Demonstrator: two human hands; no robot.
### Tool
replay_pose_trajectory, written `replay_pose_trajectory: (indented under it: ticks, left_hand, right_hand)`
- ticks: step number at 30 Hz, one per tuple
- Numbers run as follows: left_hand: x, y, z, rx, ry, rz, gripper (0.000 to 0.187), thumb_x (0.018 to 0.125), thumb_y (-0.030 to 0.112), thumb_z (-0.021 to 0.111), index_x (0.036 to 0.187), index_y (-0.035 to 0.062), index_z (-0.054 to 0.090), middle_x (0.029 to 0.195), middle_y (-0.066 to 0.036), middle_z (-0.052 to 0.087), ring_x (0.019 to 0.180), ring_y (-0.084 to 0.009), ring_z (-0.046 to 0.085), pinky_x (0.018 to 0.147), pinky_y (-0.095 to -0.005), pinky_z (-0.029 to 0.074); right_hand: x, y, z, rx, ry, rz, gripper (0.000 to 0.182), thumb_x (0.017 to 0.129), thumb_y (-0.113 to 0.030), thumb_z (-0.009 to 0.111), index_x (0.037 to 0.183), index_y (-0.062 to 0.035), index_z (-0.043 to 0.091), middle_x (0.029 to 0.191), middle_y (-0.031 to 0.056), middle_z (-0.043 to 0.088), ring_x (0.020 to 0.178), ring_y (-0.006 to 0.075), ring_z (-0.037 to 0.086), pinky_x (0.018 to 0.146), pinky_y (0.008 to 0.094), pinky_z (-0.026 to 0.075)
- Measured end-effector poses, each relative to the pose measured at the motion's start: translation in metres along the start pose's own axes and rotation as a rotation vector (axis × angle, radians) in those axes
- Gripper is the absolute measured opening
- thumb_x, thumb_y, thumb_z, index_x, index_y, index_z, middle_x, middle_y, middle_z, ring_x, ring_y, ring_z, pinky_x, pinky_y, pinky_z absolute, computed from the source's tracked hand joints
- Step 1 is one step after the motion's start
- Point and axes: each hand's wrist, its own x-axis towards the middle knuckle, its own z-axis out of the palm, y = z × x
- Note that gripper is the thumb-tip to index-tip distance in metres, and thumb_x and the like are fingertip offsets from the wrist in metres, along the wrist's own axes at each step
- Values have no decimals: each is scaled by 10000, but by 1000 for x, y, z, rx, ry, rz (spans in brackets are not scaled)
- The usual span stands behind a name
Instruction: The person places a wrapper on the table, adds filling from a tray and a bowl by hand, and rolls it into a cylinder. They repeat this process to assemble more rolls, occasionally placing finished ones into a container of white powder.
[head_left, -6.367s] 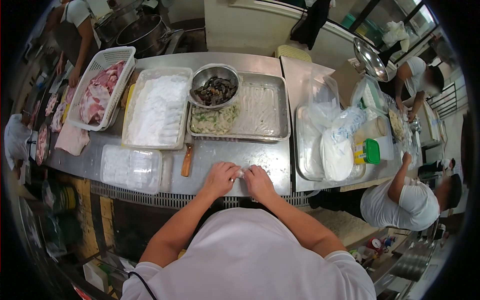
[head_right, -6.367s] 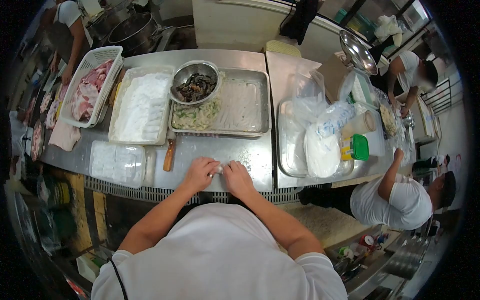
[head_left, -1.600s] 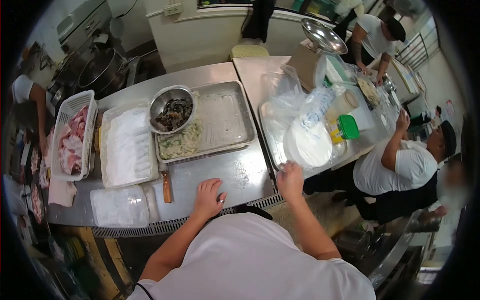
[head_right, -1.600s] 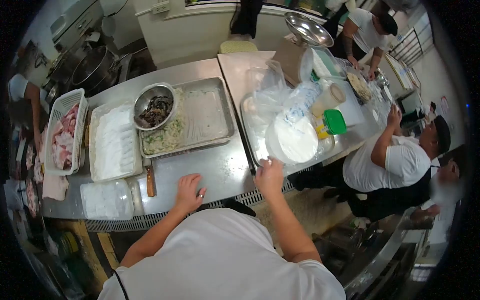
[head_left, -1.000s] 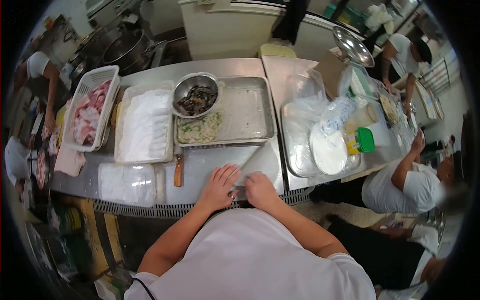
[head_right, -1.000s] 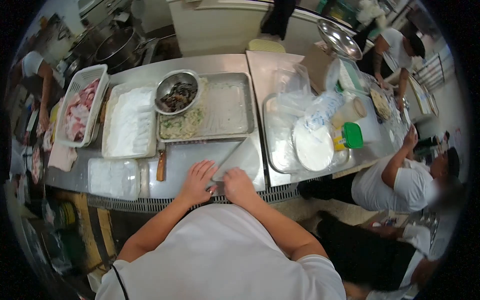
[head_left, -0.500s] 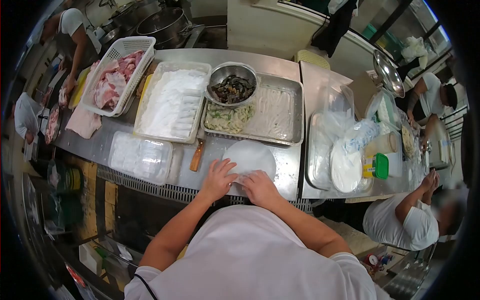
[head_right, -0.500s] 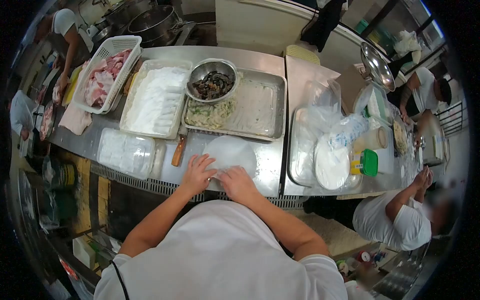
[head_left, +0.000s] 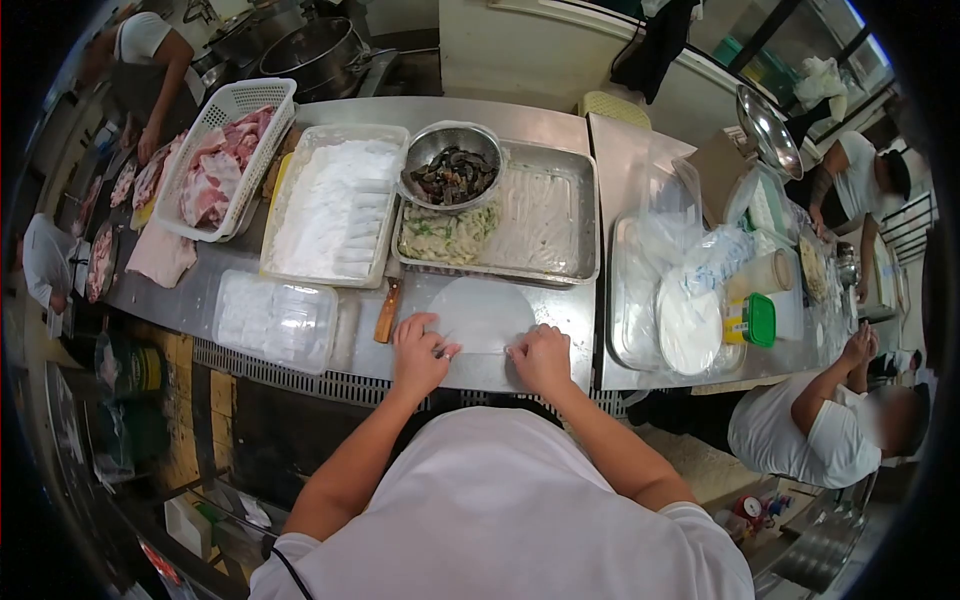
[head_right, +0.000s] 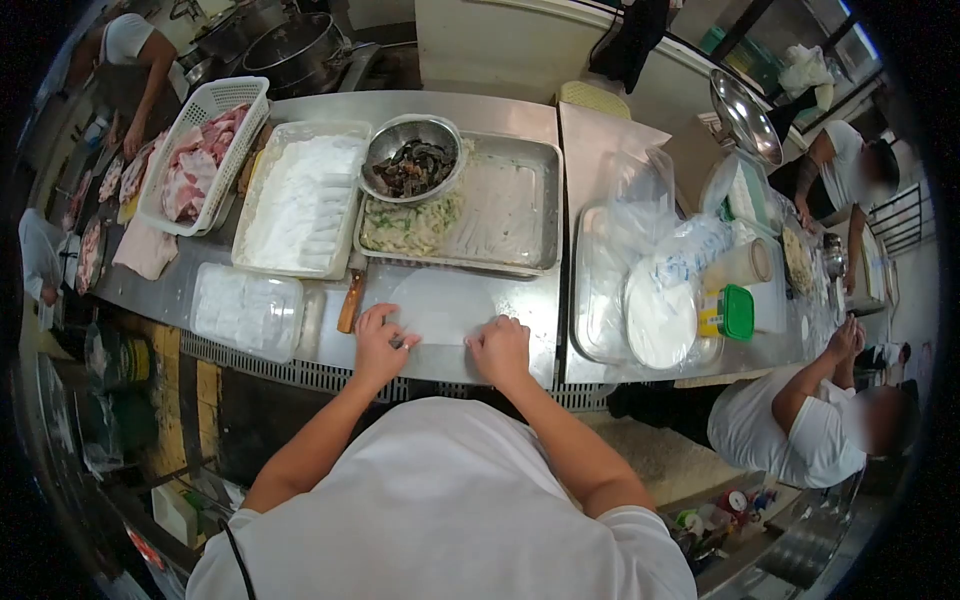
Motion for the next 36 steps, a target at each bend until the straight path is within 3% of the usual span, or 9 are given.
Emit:
replay_pose_trajectory:
  ticks: [4, 7, 11, 17, 20, 21, 25, 29, 36]
  left_hand:
    - [5, 14, 0, -6, 15, 30, 216, 851, 159, 852, 1067, 149, 853, 1514, -141, 611, 1474, -400, 498, 1242, -581, 337]
    - [2, 8, 7, 46, -46, 153, 273, 874, 128, 809, 1128, 207, 872, 1552, -153, 595, 1496, -410, 480, 1266, -610, 303]
    - [-1, 6, 10, 23, -74, 121, 301, 891, 107, 778, 1146, 230, 880, 1602, -168, 576, 1527, -428, 457, 1288, -640, 264]
    - [0, 5, 6, 27, -68, 110, 267, 915, 168, 783, 1153, 236, 881, 1617, -158, 572, 1537, -415, 449, 1300, -634, 249]
    - [1, 9, 3, 21, -75, 85, 234, 929, 230, 802, 1150, 231, 881, 1615, -148, 572, 1536, -406, 448, 1303, -627, 252]
    - [2, 12, 1, 12, -77, 72, 228, 931, 248, 809, 1146, 226, 882, 1612, -146, 573, 1535, -405, 448, 1303, -626, 254]
    - [6, 16, 5, 4, -58, 19, 267, 918, 300, 834, 1167, 210, 872, 1596, -158, 581, 1533, -408, 449, 1298, -628, 263]
    - [6, 15, 10, 50, -13, 64, 300, 903, 313, 844, 1182, 206, 861, 1593, -170, 577, 1518, -421, 465, 1287, -653, 267]
    - [4, 13, 16, 77, 20, 81, 306, 880, 331, 854, 1167, 225, 853, 1576, -173, 592, 1509, -441, 481, 1264, -686, 285]
  right_hand:
    - [7, -8, -7, -15, -80, 83, 340, 882, -270, 828, 1124, -35, 786, 1157, 181, 688, 1142, 379, 633, 980, 542, 481]
    - [2, -5, 5, -188, 136, -295, 503, 915, -272, 793, 1378, -92, 714, 1462, 223, 602, 1368, 436, 557, 1137, 615, 436]
    - [-16, -18, 0, -217, -90, -456, 545, 992, -346, 732, 1521, -244, 656, 1731, 190, 388, 1566, 518, 368, 1258, 740, 279]
    - [-40, 29, -31, -337, -120, -285, 593, 1034, -501, 677, 1553, -217, 640, 1753, 207, 355, 1592, 529, 310, 1260, 734, 273]
    - [-42, 50, -43, -272, -139, -238, 586, 1024, -454, 721, 1542, -191, 642, 1786, 236, 274, 1606, 563, 256, 1251, 761, 258]
    - [-34, 44, -55, -219, -72, -269, 560, 1029, -349, 739, 1528, -113, 642, 1730, 273, 373, 1549, 547, 387, 1247, 678, 345]
    - [38, 33, -76, 198, 138, -216, 550, 989, -173, 723, 1494, 16, 617, 1577, 306, 562, 1425, 489, 560, 1207, 495, 463]
    - [140, 34, -83, 256, 99, -100, 562, 985, -134, 714, 1515, 22, 608, 1460, 309, 655, 1370, 484, 608, 1185, 470, 483]
    - [296, 47, -69, 185, 14, -204, 571, 964, -70, 639, 1522, 43, 589, 1482, 334, 621, 1402, 492, 582, 1214, 490, 461]
